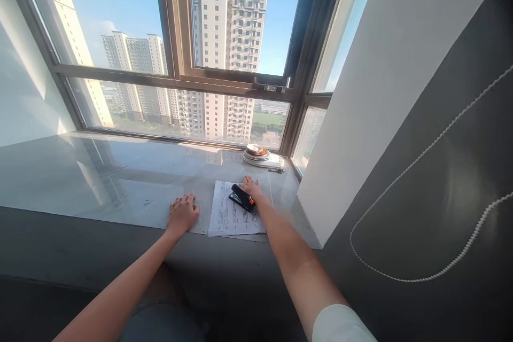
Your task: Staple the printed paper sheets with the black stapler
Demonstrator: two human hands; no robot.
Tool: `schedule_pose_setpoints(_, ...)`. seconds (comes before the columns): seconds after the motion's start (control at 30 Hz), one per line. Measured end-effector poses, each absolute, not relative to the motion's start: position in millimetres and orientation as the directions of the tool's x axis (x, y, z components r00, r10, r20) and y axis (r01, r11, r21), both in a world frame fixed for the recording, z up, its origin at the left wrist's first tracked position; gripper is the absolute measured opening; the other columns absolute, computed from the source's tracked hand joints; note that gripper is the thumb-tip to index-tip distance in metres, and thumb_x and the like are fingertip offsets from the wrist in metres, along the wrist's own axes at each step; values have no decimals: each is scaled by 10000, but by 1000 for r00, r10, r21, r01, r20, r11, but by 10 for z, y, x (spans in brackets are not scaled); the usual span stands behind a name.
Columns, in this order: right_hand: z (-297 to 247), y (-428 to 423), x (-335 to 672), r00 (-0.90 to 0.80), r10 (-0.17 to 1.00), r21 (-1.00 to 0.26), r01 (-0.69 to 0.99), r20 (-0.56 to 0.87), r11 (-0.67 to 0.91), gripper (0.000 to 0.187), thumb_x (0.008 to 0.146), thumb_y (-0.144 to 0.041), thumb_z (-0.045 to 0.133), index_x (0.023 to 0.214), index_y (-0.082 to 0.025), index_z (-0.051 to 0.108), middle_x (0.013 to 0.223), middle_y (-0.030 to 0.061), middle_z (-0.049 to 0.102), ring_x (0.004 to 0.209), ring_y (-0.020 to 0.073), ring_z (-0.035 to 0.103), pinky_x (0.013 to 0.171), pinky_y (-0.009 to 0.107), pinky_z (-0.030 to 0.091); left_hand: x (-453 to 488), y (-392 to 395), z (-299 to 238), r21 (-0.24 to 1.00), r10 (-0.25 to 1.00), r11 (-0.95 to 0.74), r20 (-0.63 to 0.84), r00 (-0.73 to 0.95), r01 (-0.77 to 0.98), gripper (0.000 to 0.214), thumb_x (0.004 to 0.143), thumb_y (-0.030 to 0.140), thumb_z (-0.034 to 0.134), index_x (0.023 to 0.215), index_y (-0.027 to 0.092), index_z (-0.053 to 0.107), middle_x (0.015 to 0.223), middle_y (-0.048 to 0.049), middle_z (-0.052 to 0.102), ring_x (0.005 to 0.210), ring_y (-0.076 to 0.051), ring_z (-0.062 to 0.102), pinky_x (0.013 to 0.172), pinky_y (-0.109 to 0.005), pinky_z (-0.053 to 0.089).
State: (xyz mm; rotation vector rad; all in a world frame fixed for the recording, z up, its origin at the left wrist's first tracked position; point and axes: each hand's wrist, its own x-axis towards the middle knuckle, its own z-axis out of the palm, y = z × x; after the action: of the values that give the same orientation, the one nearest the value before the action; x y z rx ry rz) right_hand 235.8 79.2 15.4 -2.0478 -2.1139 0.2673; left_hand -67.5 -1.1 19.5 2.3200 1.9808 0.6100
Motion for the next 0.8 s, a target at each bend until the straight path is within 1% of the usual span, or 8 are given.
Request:
schedule_pose_setpoints(0.1, 148, 879, 1872, -77, 997, -268, 960, 27, 81, 577, 1077, -433, 265, 1612, -215, 275, 1692, 92, 180, 1570, 224, 139, 1251, 586, 67, -687, 9, 185, 285, 957, -179, 272, 100, 942, 431, 952, 316, 358, 1278, 177, 603, 1353, -158, 625, 1272, -346, 528, 1099, -518, 377)
schedule_pose_setpoints(0.2, 147, 856, 1610, -100, 990, -258, 958, 97, 122, 629, 1062, -431, 285, 1634, -188, 191, 1699, 94, 126, 1577, 212, 92, 1252, 585, 35, -716, 44, 161, 294, 954, -178, 286, 92, 939, 445, 948, 239, 325, 1294, 178, 597, 1357, -155, 630, 1274, -330, 538, 1103, -508, 380)
schedule_pose_setpoints(0.27, 143, 773, 1610, -69, 987, -248, 963, 146, 104, 672, 1048, -420, 304, 1639, -145, 144, 1697, 114, 105, 1579, 217, 81, 1251, 589, 31, -737, 66, 149, 309, 956, -183, 278, 95, 933, 469, 958, 214, 290, 1315, 174, 592, 1362, -154, 632, 1278, -321, 542, 1101, -498, 386)
schedule_pose_setpoints(0.33, 139, 649, 1733, -9, 987, -246, 968, 161, 49, 691, 1038, -415, 312, 1635, -109, 148, 1691, 142, 116, 1577, 234, 100, 1248, 594, 53, -751, 80, 142, 322, 959, -185, 266, 98, 929, 477, 967, 209, 276, 1318, 176, 597, 1364, -152, 634, 1284, -315, 544, 1099, -488, 393)
schedule_pose_setpoints(0.43, 141, 439, 2062, 76, 984, -230, 972, 161, -38, 688, 1030, -407, 322, 1622, -80, 196, 1676, 182, 168, 1571, 258, 135, 1242, 595, 80, -750, 86, 129, 314, 958, -180, 273, 93, 932, 473, 951, 181, 301, 1306, 175, 613, 1367, -153, 635, 1293, -311, 541, 1116, -489, 381)
schedule_pose_setpoints(0.53, 151, 284, 2429, 145, 977, -222, 969, 157, -108, 660, 1018, -387, 356, 1601, -89, 272, 1659, 197, 230, 1564, 279, 167, 1237, 602, 97, -732, 84, 115, 300, 953, -177, 291, 87, 937, 467, 949, 171, 315, 1302, 168, 621, 1360, -164, 637, 1291, -310, 542, 1129, -497, 365)
schedule_pose_setpoints(0.7, 169, 217, 2777, 236, 951, -333, 929, 199, -161, 549, 980, -342, 461, 1481, -118, 469, 1589, 220, 383, 1515, 331, 291, 1199, 649, 192, -702, 39, 160, 282, 953, -170, 291, 85, 944, 458, 943, 167, 335, 1291, 175, 632, 1340, -172, 643, 1280, -311, 553, 1122, -504, 367)
schedule_pose_setpoints(0.8, 195, 200, 2806, 250, 935, -366, 919, 253, -146, 450, 960, -301, 497, 1371, -132, 563, 1522, 228, 468, 1482, 350, 337, 1202, 617, 209, -679, -15, 219, 291, 956, -164, 284, 78, 942, 455, 934, 165, 348, 1286, 186, 636, 1335, -168, 647, 1275, -310, 550, 1115, -497, 372)
